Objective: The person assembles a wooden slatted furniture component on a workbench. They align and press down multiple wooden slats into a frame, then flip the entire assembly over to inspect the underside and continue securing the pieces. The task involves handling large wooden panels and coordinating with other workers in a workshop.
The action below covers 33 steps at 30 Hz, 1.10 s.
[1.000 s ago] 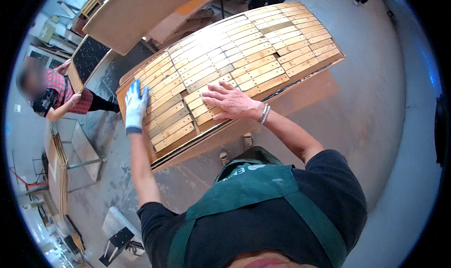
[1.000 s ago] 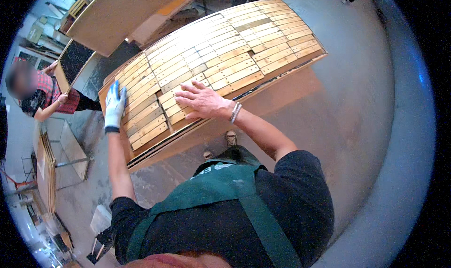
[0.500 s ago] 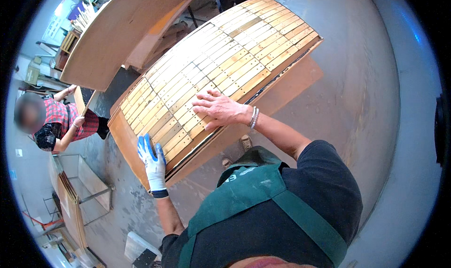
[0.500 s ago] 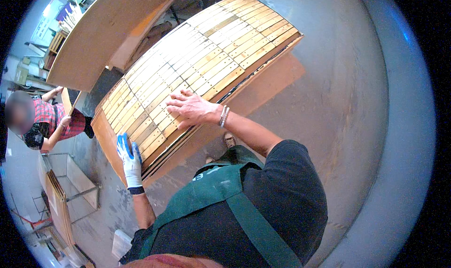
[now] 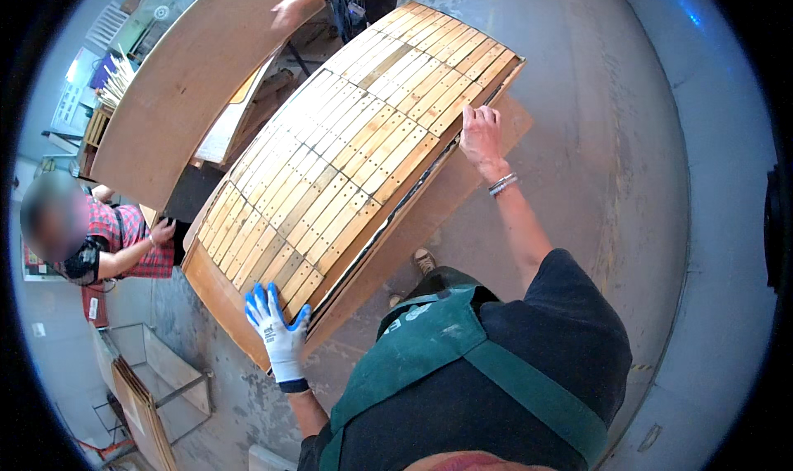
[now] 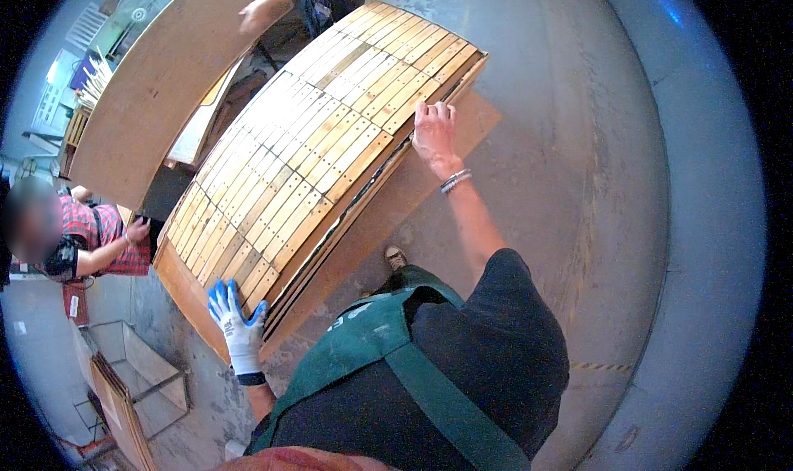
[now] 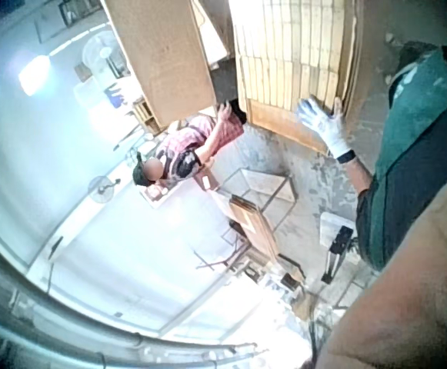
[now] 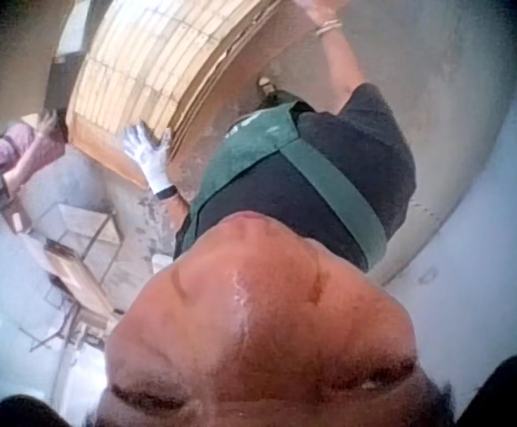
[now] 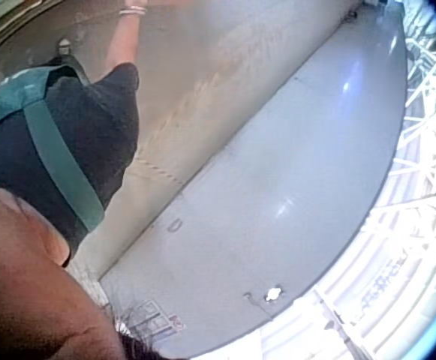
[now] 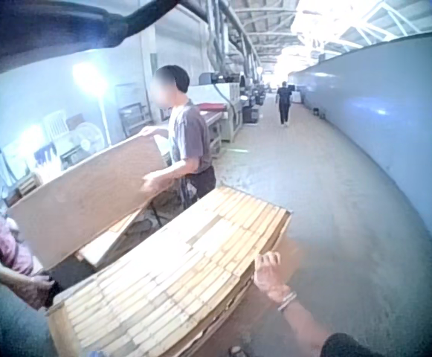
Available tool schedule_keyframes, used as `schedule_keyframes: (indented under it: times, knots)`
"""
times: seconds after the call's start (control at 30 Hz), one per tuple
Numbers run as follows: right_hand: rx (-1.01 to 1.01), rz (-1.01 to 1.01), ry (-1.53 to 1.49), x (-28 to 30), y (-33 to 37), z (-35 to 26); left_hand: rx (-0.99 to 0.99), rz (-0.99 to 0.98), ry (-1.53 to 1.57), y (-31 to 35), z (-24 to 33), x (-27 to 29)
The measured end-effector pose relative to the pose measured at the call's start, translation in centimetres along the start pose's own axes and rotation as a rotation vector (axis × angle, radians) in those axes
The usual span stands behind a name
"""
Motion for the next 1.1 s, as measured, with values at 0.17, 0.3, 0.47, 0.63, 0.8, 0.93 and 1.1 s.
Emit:
schedule_keyframes:
  times: [0.17,0.3,0.47,0.63,0.8,0.93,1.1]
  knots:
    - [0.047,0.165,-0.015,-0.6,-1.2,-2.0,0.028,0.077,0.006,-0.8,0.1,0.5]
    - [0.017,0.010,0.015,-0.4,-2.0,-1.4,0.018,0.128,0.003,-0.9,0.1,0.5]
    - [0.075,0.020,0.117,3.3,-0.5,-6.0,0.049,0.110,0.016,-0.3,-0.8,-0.2]
    - [0.564,-0.175,-0.465,5.9,6.9,-19.6,0.075,0.147,0.048,0.0,-1.3,0.0]
    - [0.595,-0.217,-0.533,6.2,9.1,-23.7,0.060,0.175,0.077,0.1,-1.8,0.1]
    - [0.560,-0.172,-0.561,7.2,8.9,-23.5,0.042,0.231,0.106,0.4,-1.2,1.4]
    - [0.548,-0.071,-0.703,10.2,10.7,-23.1,0.034,0.252,0.317,1.6,2.5,3.4]
Point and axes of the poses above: each hand's wrist, its own y-axis away from the middle knuckle, its own x-axis out of the back of the hand, z = x × y, the point moved 8 cm from there along -y, towards the middle knuckle, and after that the axes turned 5 degrees about z, right-handed, at the moved point
